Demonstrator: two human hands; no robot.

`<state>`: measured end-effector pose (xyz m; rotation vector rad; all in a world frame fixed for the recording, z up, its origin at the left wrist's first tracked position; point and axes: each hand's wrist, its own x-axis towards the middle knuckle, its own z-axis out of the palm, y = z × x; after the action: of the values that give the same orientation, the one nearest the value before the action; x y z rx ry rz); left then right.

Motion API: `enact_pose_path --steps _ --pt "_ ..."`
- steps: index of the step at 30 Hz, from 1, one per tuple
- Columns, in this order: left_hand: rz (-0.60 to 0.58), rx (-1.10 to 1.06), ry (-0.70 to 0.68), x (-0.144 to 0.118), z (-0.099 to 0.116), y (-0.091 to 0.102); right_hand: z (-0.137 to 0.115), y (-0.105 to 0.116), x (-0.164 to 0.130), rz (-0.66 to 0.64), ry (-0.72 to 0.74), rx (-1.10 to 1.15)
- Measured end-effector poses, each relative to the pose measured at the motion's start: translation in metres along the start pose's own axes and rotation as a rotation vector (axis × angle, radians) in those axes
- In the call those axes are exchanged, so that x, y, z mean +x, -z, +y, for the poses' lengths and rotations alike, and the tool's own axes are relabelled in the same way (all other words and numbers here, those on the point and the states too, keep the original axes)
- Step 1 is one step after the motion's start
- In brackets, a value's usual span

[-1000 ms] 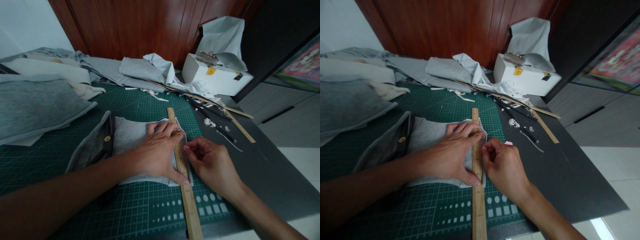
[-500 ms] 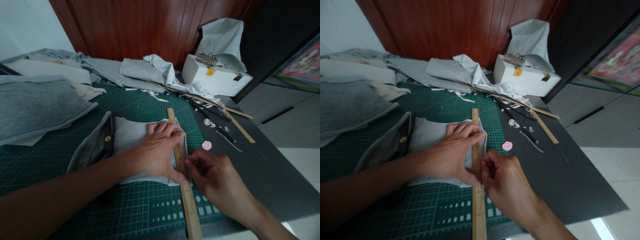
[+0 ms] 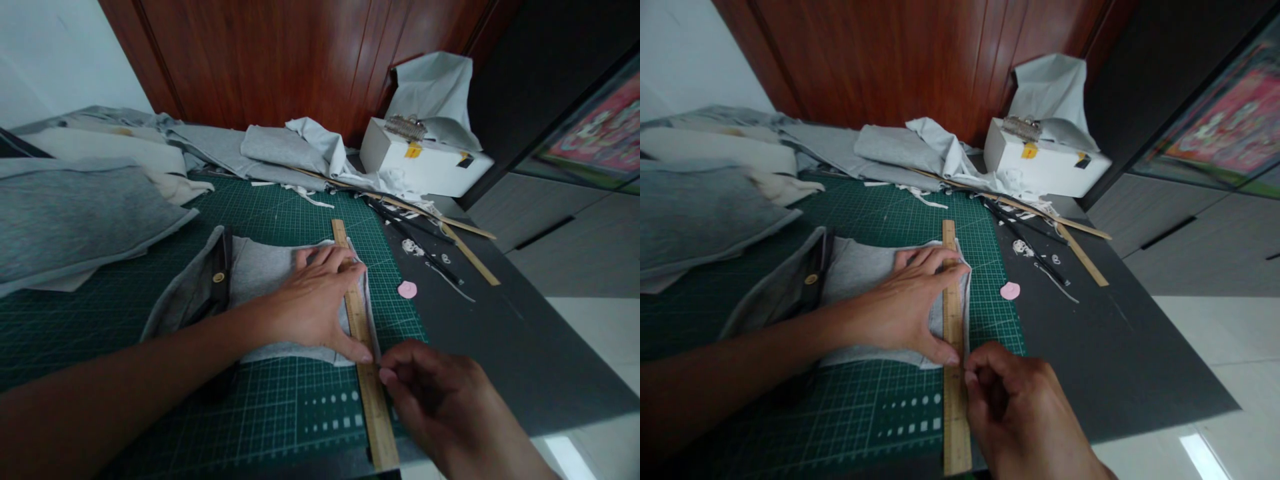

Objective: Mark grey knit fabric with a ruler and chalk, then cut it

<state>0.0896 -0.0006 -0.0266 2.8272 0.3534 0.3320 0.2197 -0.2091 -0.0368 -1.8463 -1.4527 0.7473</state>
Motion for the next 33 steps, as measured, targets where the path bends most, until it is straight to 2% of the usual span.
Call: enact_pose_path --steps 4,7,9,13,15,18,22,26,29,33 --pt "0.000 0.005 -0.007 0.000 -0.001 0.000 -0.011 0.012 0.003 0.146 0.000 0.095" --pt "-0.012 0.004 -0.003 0.001 -0.001 0.001 -0.012 0.017 0.003 0.226 -0.053 0.167" --pt "-0.018 0.004 -0.003 0.001 -0.001 0.001 -0.008 0.016 0.002 0.232 -0.101 0.255" --pt "-0.021 -0.004 0.000 0.000 -0.001 0.000 0.001 0.012 -0.003 0.162 -0.151 0.365" --pt "-0.024 -0.009 0.002 -0.001 -0.002 -0.001 0.004 0.011 -0.004 0.128 -0.151 0.309" --pt "-0.020 -0.018 -0.011 -0.002 -0.003 0.000 0.004 0.013 -0.004 0.140 -0.064 0.071" --pt "-0.049 -0.032 -0.015 -0.001 -0.001 0.006 0.006 0.014 0.000 0.280 0.113 -0.371" --pt "-0.114 -0.055 0.028 -0.005 0.003 0.019 0.011 0.012 0.005 0.369 0.143 -0.642" --pt "-0.103 -0.060 0.068 -0.022 0.007 0.036 0.006 0.011 0.006 0.372 0.053 -0.607" --pt "-0.034 0.019 0.173 -0.065 0.005 0.058 -0.009 0.012 0.008 0.251 -0.124 -0.304"
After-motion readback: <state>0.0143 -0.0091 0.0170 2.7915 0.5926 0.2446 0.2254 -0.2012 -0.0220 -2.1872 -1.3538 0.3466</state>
